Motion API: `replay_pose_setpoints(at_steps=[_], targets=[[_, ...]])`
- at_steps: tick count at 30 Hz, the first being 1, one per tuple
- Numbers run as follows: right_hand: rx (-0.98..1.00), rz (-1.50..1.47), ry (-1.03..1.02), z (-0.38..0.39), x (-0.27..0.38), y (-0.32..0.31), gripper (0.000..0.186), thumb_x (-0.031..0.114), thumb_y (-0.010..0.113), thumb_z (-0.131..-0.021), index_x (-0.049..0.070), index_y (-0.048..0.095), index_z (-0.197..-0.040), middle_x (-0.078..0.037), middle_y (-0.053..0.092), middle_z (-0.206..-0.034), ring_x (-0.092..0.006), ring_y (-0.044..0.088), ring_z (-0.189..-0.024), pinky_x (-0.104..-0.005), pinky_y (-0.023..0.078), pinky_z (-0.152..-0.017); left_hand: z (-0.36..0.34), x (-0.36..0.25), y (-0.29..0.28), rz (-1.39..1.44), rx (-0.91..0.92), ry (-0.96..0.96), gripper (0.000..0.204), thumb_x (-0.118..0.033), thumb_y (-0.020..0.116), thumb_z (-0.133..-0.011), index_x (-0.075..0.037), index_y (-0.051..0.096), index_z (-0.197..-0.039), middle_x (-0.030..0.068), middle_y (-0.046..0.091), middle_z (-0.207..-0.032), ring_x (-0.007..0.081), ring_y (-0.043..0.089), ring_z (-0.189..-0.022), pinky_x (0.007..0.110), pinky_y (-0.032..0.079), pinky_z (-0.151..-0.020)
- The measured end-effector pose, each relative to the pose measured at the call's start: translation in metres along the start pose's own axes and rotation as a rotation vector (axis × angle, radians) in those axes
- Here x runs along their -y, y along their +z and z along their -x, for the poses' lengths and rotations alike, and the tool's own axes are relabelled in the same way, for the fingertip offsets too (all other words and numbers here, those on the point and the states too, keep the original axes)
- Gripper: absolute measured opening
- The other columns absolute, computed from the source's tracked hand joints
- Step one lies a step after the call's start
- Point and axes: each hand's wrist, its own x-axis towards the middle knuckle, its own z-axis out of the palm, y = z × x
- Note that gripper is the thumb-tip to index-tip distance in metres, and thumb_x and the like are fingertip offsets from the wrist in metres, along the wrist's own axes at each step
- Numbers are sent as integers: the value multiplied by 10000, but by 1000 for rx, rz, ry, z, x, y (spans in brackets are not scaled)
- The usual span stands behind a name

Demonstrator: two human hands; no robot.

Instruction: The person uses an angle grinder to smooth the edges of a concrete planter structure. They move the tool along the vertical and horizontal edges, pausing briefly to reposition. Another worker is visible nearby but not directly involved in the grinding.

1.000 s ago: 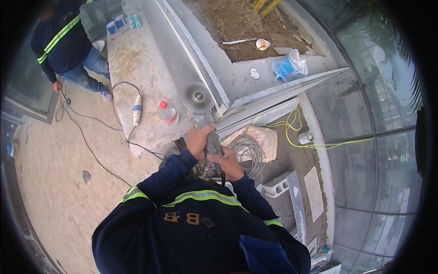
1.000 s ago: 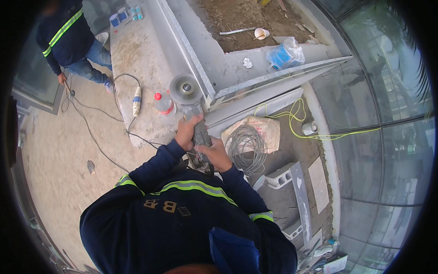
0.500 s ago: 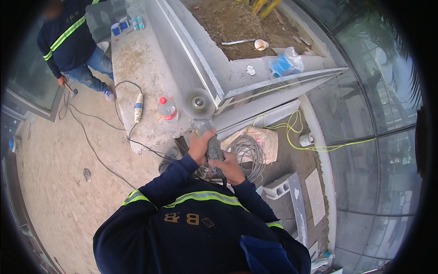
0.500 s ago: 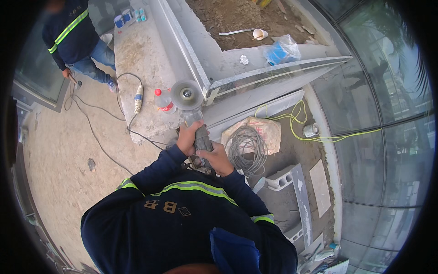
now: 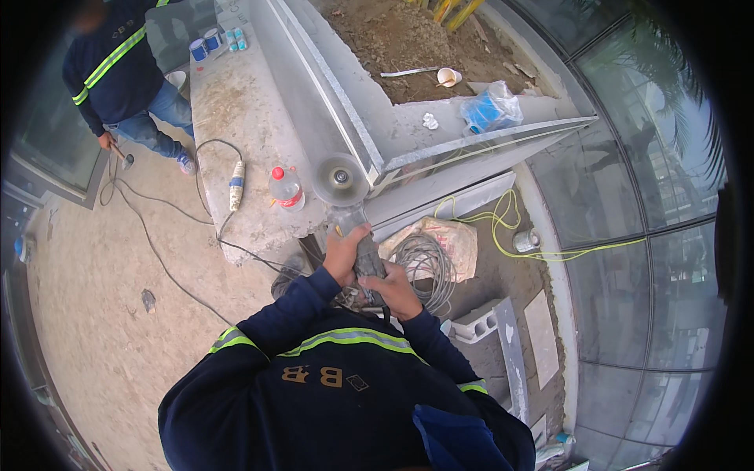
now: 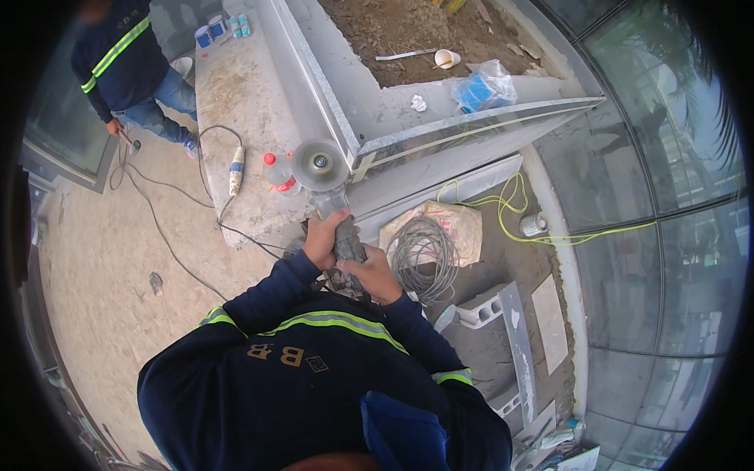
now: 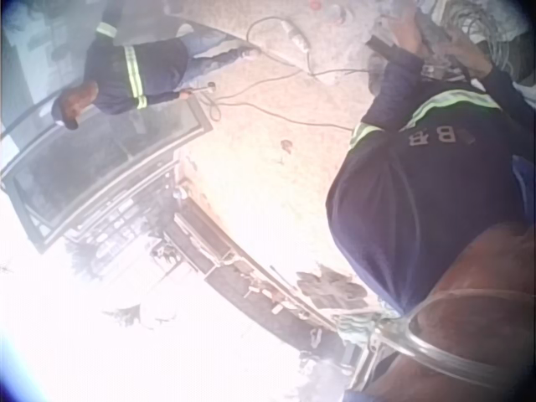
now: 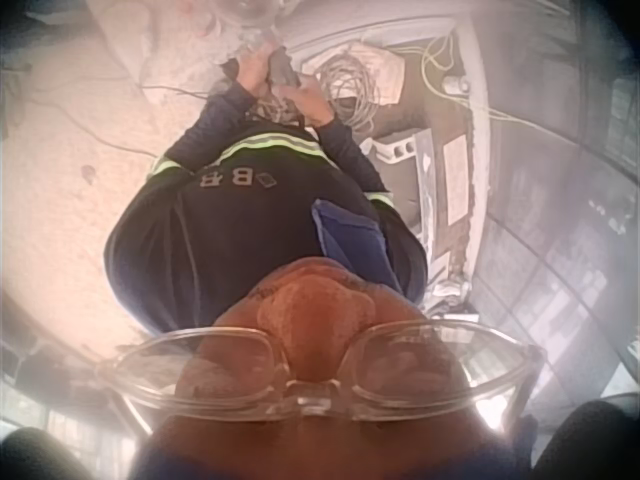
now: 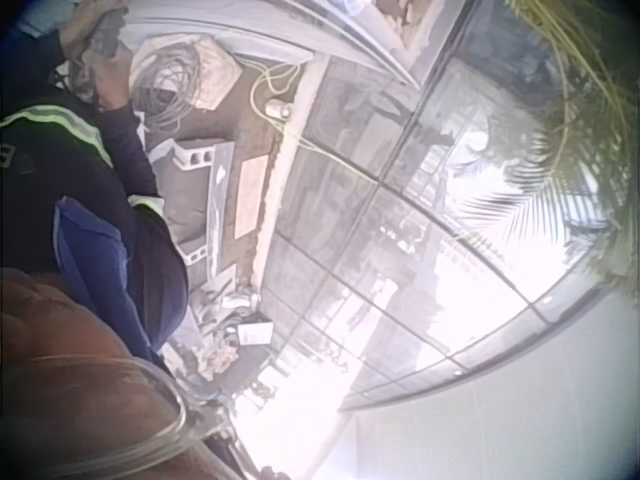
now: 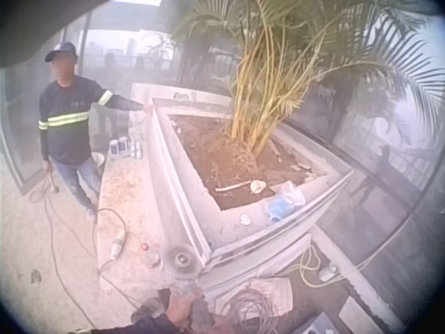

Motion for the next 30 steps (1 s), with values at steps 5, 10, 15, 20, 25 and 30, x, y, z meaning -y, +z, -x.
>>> replay_pose_setpoints(at_steps=[5, 10, 15, 20, 25, 30], targets=[[11, -22, 2, -10, 2, 1, 222, 82, 761, -900, -40, 678, -1065, -54, 706, -817, -111, 650, -669, -269, 515, -613, -9, -9, -1, -10, 18, -26, 326, -236, 767, -925, -5, 619, -1100, 106, 641, -919, 252, 696, -781, 408, 594, -639], [-12, -30, 13, -21, 8, 7, 239, 86, 767, -895, -44, 677, -1074, -56, 706, -827, -111, 650, -670, -267, 514, -612, -19, -18, -3, 2, 16, -58, 340, -243, 781, -919, -6, 621, -1103, 105, 643, -922, 248, 695, -777, 404, 593, -632], [-24, -35, 11, -31, 12, 11, 246, 88, 771, -891, -49, 672, -1070, -58, 701, -824, -113, 653, -670, -270, 517, -610, -29, -25, -5, -12, 15, -45, 342, -241, 785, -916, -10, 621, -1107, 99, 642, -922, 242, 691, -768, 397, 592, -637], [-31, -23, 20, -41, 16, 13, 245, 88, 771, -891, -49, 668, -1065, -62, 700, -820, -115, 657, -665, -270, 523, -609, -37, -34, -6, -25, 49, -34, 352, -246, 786, -916, -19, 612, -1120, 93, 635, -912, 242, 695, -777, 397, 595, -647], [-45, -37, 10, -51, 14, 15, 244, 93, 772, -893, -44, 671, -1068, -63, 703, -812, -119, 658, -655, -275, 523, -598, -48, -40, -8, -55, 53, -51, 370, -242, 786, -920, -24, 597, -1151, 92, 629, -934, 244, 696, -776, 408, 600, -649], [-55, -28, 15, -51, 16, 18, 244, 99, 772, -896, -39, 675, -1073, -61, 707, -816, -120, 660, -652, -277, 528, -600, -49, -41, -8, -50, 58, -62, 370, -240, 783, -926, -27, 595, -1163, 94, 630, -939, 243, 695, -773, 411, 600, -645]])
